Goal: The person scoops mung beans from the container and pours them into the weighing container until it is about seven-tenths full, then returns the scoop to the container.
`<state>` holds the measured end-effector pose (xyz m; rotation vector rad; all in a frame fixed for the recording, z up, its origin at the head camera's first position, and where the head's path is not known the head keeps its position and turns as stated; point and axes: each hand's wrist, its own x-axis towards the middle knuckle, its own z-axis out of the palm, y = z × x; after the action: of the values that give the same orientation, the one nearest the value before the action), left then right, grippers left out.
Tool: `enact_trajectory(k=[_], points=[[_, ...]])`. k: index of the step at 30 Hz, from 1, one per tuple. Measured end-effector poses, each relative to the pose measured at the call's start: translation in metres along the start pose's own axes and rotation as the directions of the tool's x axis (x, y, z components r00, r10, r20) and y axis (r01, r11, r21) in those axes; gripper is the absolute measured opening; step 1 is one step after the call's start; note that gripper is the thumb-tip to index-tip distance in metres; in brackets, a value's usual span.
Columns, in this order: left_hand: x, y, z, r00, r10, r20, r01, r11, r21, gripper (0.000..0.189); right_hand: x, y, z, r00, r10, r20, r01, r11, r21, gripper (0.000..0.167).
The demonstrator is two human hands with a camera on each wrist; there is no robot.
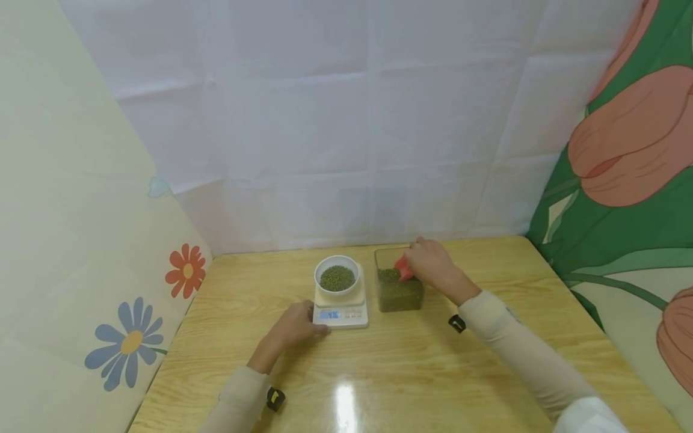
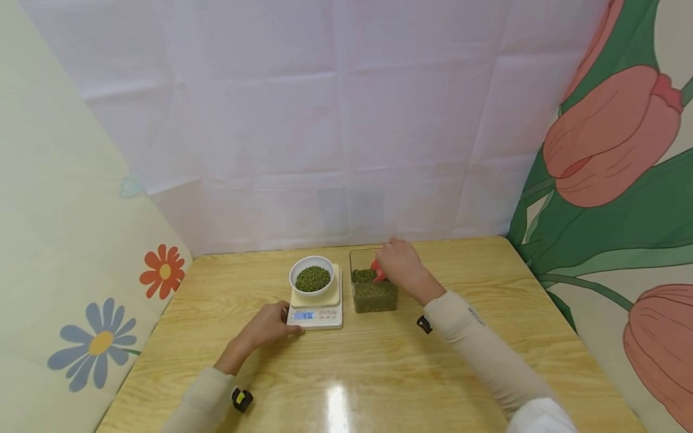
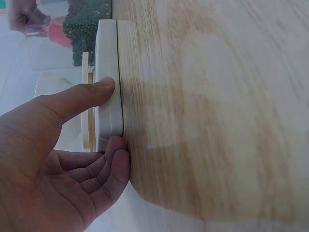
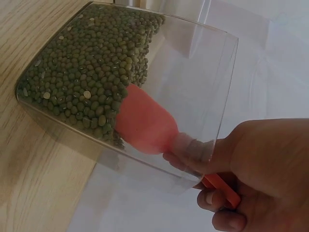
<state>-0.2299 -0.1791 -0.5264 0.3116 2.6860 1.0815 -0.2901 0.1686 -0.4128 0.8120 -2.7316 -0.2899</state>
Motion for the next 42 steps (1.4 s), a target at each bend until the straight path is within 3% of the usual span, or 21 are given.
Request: enact_trajectory(k=[5,16,24,29,34,42], points=[[0.001,0.000,0.000,1.000,-0.002,0.000,0.002,1.000,0.000,0.039,-0.001,-0.001,0.000,1.000,-0.001,-0.012,0.001,1.000,0.023,0.032],[0.000,0.001,0.000,1.000,-0.007,0.002,0.007,1.000,-0.006,0.040,0.004,-0.003,0.003,0.999,0.003,0.041,-0.005,0.998,0.060,0.034],[0.000,0.001,-0.001,1.000,-0.002,0.007,0.003,1.000,-0.021,0.040,0.004,-0.006,0.006,1.000,-0.016,0.013,0.015,1.000,0.006,0.019],[0.000,0.000,0.000,1.000,0.000,0.007,0.000,1.000,-0.017,0.040,0.006,-0.006,0.007,1.000,-0.007,0.026,0.006,0.998,0.061,0.011],[0.000,0.000,0.000,1.000,0.000,0.005,0.000,1.000,-0.006,0.040,0.009,-0.006,0.010,0.999,0.005,0.045,-0.010,0.991,0.133,0.019],[-0.001,0.001,-0.001,1.000,-0.002,0.003,0.002,1.000,-0.004,0.040,0.011,-0.004,0.012,0.997,0.000,0.072,-0.010,0.989,0.149,0.027]])
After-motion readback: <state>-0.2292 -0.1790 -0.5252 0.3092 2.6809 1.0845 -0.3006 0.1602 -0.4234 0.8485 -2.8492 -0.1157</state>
